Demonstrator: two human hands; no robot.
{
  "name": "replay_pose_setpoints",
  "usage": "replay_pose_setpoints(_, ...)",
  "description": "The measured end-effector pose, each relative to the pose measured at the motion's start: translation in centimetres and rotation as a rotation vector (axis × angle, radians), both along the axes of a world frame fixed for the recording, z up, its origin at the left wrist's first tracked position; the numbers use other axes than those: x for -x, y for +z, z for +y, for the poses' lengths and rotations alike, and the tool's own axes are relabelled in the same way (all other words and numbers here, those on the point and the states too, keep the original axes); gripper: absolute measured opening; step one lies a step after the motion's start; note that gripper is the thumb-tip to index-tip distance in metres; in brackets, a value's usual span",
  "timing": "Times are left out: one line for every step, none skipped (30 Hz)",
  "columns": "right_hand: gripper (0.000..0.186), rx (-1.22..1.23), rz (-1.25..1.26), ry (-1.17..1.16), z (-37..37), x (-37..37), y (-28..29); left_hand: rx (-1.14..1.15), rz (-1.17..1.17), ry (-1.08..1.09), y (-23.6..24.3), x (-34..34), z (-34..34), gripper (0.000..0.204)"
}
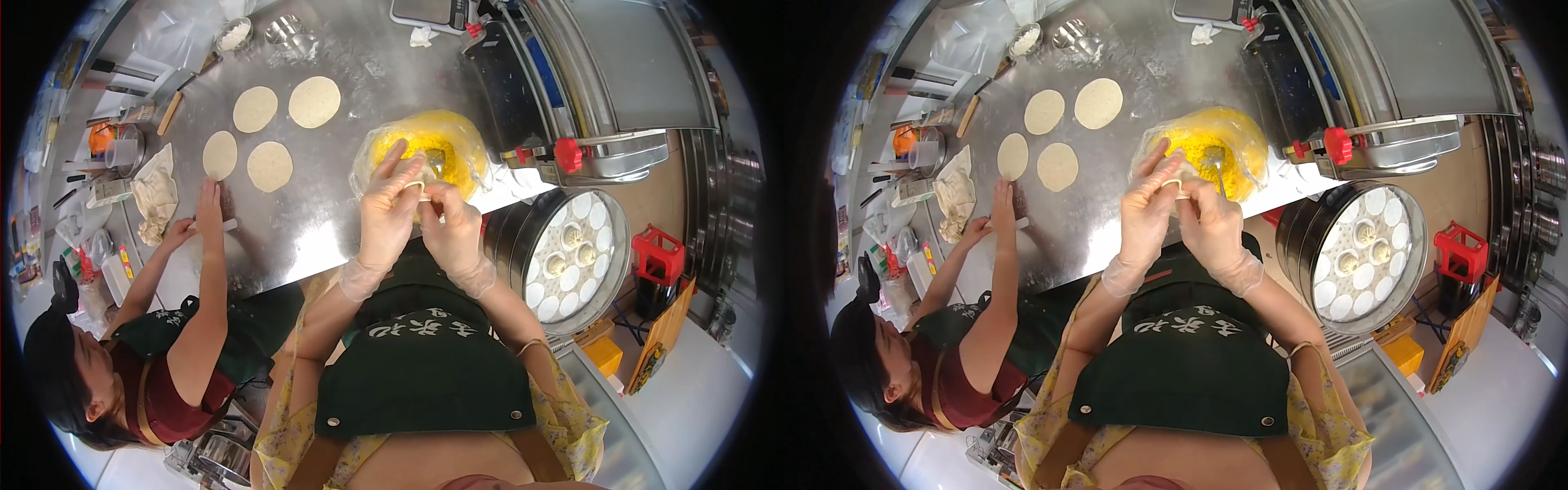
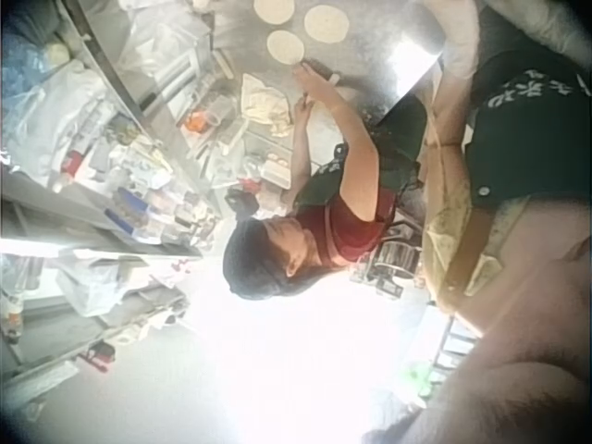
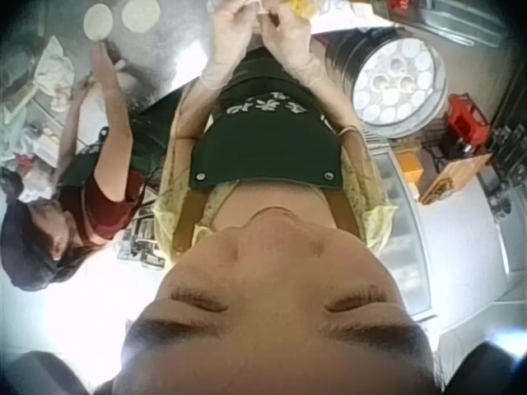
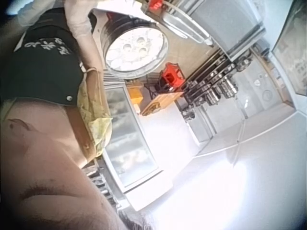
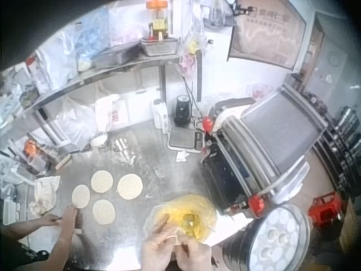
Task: Filling dough wrappers with a yellow bun filling and pleating the edges to create steamed buns.
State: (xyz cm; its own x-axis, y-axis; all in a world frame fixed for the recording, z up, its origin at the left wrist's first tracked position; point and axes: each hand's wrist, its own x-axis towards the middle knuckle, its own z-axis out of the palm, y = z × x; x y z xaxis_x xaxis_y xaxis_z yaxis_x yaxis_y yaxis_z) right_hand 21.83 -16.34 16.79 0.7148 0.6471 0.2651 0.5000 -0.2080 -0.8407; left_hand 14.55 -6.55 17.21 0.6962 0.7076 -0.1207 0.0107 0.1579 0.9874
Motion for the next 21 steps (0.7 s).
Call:
replay_pose_setpoints(0.019, -0.012, 0.076, -0.037, 0.2, 0.1, 0.1, -0.178, 0.052, -0.046, -0.1, 0.0, 0.3, 0.039)
replay_pose_setpoints(0.019, -0.011, 0.075, -0.034, 0.3, 0.0, 0.3, -0.356, 0.105, -0.093, -0.1, 0.1, 0.5, 0.04)
replay_pose_setpoints(0.018, 0.019, 0.019, -0.015, 0.4, -0.2, 0.6, -0.354, 0.105, -0.09, 0.2, 0.2, 0.6, 0.04)
replay_pose_setpoints(0.017, 0.046, -0.036, 0.001, 0.4, -0.4, 0.7, -0.284, 0.1, -0.101, 0.6, 0.2, 0.6, 0.04)
replay_pose_setpoints(0.017, 0.045, -0.036, 0.001, 0.1, -0.5, 0.7, -0.214, 0.095, -0.112, 0.9, 0.2, 0.7, 0.039)
replay_pose_setpoints(0.021, 0.028, 0.041, 0.029, -0.2, -0.5, 0.7, -0.214, 0.094, -0.111, 0.9, 0.2, 0.6, 0.039)
replay_pose_setpoints(0.024, 0.01, 0.118, 0.056, -0.4, -0.5, 0.6, -0.198, 0.097, -0.11, 0.9, 0.3, 0.5, 0.039)
replay_pose_setpoints(0.024, 0.01, 0.117, 0.057, -0.4, -0.4, 0.6, -0.182, 0.099, -0.108, 0.9, 0.3, 0.4, 0.038)
replay_pose_setpoints(0.027, 0.006, 0.04, 0.044, -0.4, -0.4, 0.5, -0.182, 0.098, -0.106, 0.8, 0.2, 0.4, 0.038)
replay_pose_setpoints(0.03, 0.002, -0.036, 0.032, -0.3, -0.3, 0.6, -0.335, 0.12, -0.125, 0.7, 0.2, 0.4, 0.041)
replay_pose_setpoints(0.03, 0.003, -0.037, 0.035, -0.2, -0.2, 0.8, -0.488, 0.142, -0.142, 0.7, 0.1, 0.3, 0.045)
replay_pose_setpoints(0.027, 0.012, 0.015, 0.009, 0.0, -0.1, 1.2, -0.488, 0.142, -0.138, 0.9, 0.1, 0.3, 0.045)
replay_pose_setpoints(0.024, 0.023, 0.066, -0.018, 0.0, 0.0, 1.6, -0.528, 0.142, -0.147, 2.0, -0.1, 0.3, 0.044)
replay_pose_setpoints(0.024, 0.024, 0.064, -0.016, -0.2, 0.0, 1.7, -0.569, 0.143, -0.155, 2.5, -0.3, 0.3, 0.045)
replay_pose_setpoints(0.021, -0.04, 0.315, -0.002, -0.6, 0.0, 1.8, -0.568, 0.142, -0.152, 2.4, -0.5, 0.1, 0.045)
replay_pose_setpoints(0.019, -0.106, 0.565, 0.015, -0.7, 0.1, 2.2, -0.136, -0.075, -0.006, 2.2, -0.8, 0.0, 0.049)
replay_pose_setpoints(0.01, -0.191, 0.831, -0.027, -0.5, 0.1, 3.4, 0.298, -0.29, 0.138, 1.8, -1.0, 0.0, 0.057)
replay_pose_setpoints(0.01, -0.19, 0.826, -0.023, -0.5, 0.0, 3.4, 0.297, -0.295, 0.141, 0.4, -1.0, -0.2, 0.057)
replay_pose_setpoints(0.012, -0.142, 0.887, -0.003, -0.7, -0.4, 3.4, 0.528, -0.397, 0.092, -1.7, -0.9, -0.5, 0.055)
replay_pose_setpoints(0.015, -0.092, 0.95, 0.015, -0.8, -0.6, 3.3, 0.758, -0.495, 0.039, -2.2, -1.0, -0.5, 0.056)
replay_pose_setpoints(0.015, -0.088, 0.948, 0.024, -1.0, -0.8, 3.4, 0.715, -0.42, 0.076, -2.6, -0.8, -0.9, 0.054)
